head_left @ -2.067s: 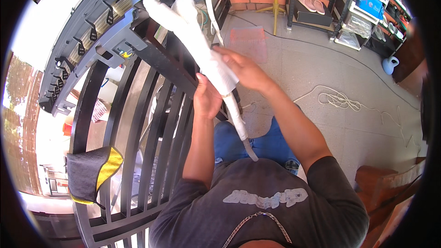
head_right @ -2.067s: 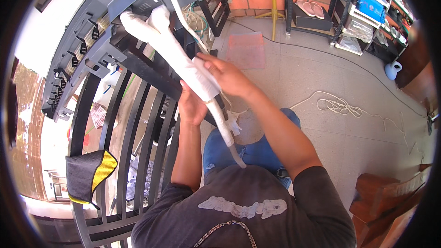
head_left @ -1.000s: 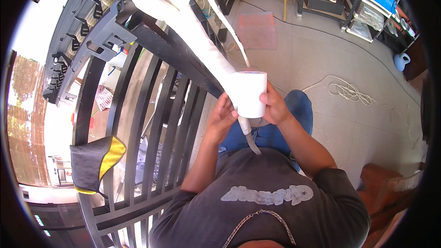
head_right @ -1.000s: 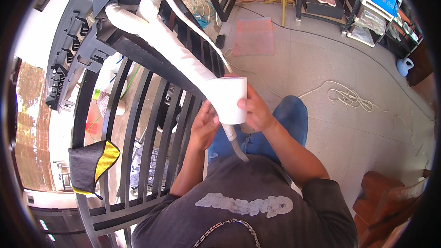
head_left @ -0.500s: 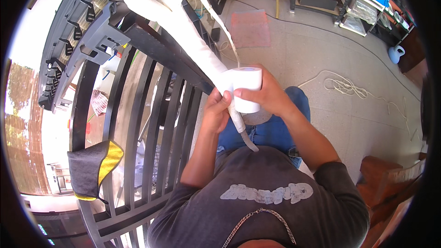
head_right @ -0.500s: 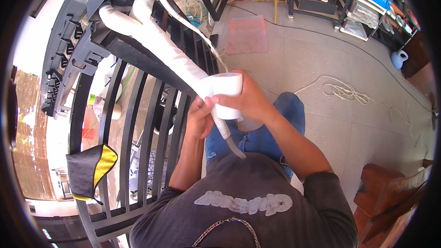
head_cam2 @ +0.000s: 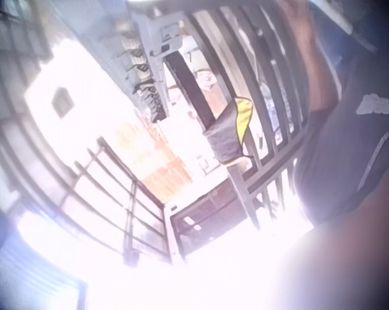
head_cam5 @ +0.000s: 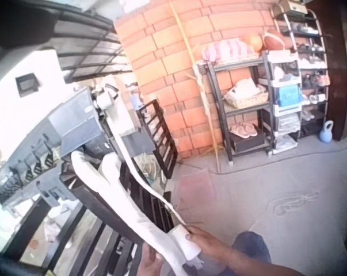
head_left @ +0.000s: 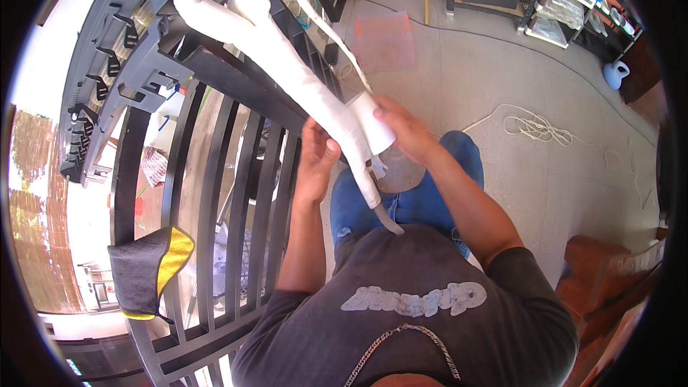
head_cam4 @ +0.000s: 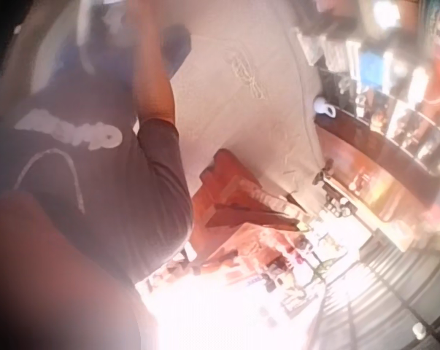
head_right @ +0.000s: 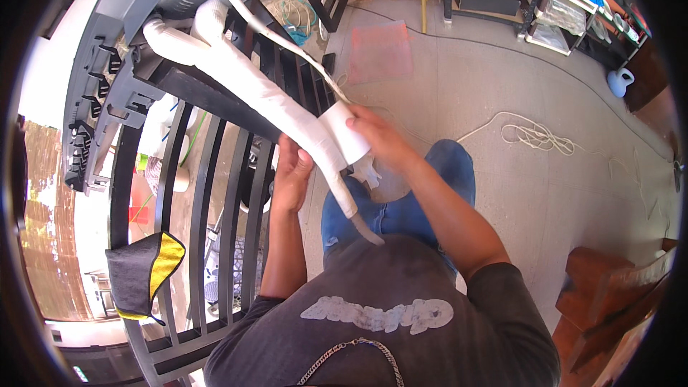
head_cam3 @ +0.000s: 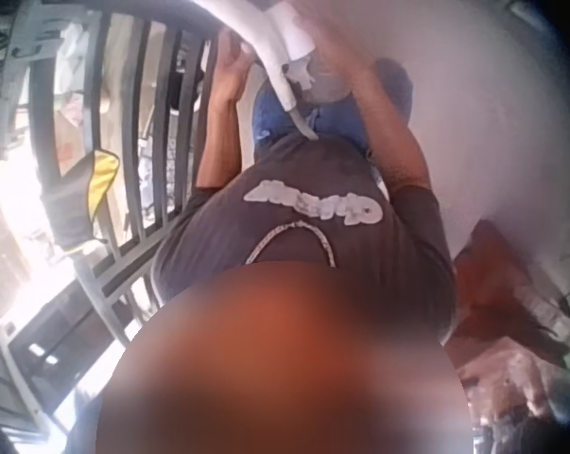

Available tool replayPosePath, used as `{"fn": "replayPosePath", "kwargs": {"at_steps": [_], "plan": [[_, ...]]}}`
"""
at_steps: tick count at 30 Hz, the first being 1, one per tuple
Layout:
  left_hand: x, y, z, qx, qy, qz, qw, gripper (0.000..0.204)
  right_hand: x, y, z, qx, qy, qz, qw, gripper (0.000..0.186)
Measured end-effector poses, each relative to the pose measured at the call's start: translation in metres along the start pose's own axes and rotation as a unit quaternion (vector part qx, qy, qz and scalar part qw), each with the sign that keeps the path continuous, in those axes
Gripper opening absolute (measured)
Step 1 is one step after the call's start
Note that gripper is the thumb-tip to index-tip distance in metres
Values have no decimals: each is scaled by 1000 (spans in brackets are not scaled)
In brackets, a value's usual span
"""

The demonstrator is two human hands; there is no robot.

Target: The person retrieves a roll of white tape from a car's trunk, walks into a covered patio area, and wraps the exposed wiring of a disassembled air conditioner unit with the tape. The person then places the unit on a wooden table and continues wrapping the wires.

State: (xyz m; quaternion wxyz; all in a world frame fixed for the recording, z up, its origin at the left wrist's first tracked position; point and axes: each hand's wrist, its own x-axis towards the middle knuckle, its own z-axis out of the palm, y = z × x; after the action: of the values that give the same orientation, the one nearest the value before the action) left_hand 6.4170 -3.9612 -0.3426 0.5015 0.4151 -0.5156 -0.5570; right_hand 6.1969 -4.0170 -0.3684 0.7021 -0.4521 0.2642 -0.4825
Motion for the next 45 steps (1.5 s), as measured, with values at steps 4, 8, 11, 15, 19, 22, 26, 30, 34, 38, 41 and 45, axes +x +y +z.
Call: {"fn": "replayPosePath", "kwargs": {"at_steps": [4, 8, 11, 15, 19, 22, 26, 30, 34, 38, 41, 45], "plan": [[10, -30, -8, -194, -59, -70, 977, 108, 10, 18, 7, -289, 49, -110, 950, 58], [13, -38, -9, -230, -41, 1, 972, 106, 0, 16, 26, -356, 95, -119, 922, 28], [11, -34, -5, -251, -17, -22, 967, 105, -19, 6, 44, -377, 51, -163, 910, 48], [-5, -23, -8, -247, 29, 2, 969, 82, -61, 2, 68, -249, 19, -91, 964, 66], [-36, -13, -6, -71, 117, 99, 986, 78, -78, 9, 86, -331, -17, -153, 931, 105], [-67, 2, -2, -16, 129, 147, 981, 68, -74, 10, 95, -353, 3, -145, 924, 127], [-107, 37, -8, 27, 49, 139, 989, 47, -67, 11, 100, -190, 57, -62, 978, 123], [-85, 103, -52, 72, 35, 109, 991, 55, -55, 14, 88, -90, -18, -63, 994, 106], [-36, 171, -67, 73, 226, 222, 946, 73, -30, 11, 64, -74, -87, -65, 991, 102], [7, 248, -77, -175, 245, 189, 935, 82, -13, 7, 63, -169, -44, -7, 985, 117], [32, 281, -71, -306, 281, 213, 884, 70, -5, 12, 82, -146, -30, -63, 987, 126], [37, 304, -89, -358, 306, 207, 858, 39, 21, 17, 94, -210, 36, -51, 976, 132]]}}
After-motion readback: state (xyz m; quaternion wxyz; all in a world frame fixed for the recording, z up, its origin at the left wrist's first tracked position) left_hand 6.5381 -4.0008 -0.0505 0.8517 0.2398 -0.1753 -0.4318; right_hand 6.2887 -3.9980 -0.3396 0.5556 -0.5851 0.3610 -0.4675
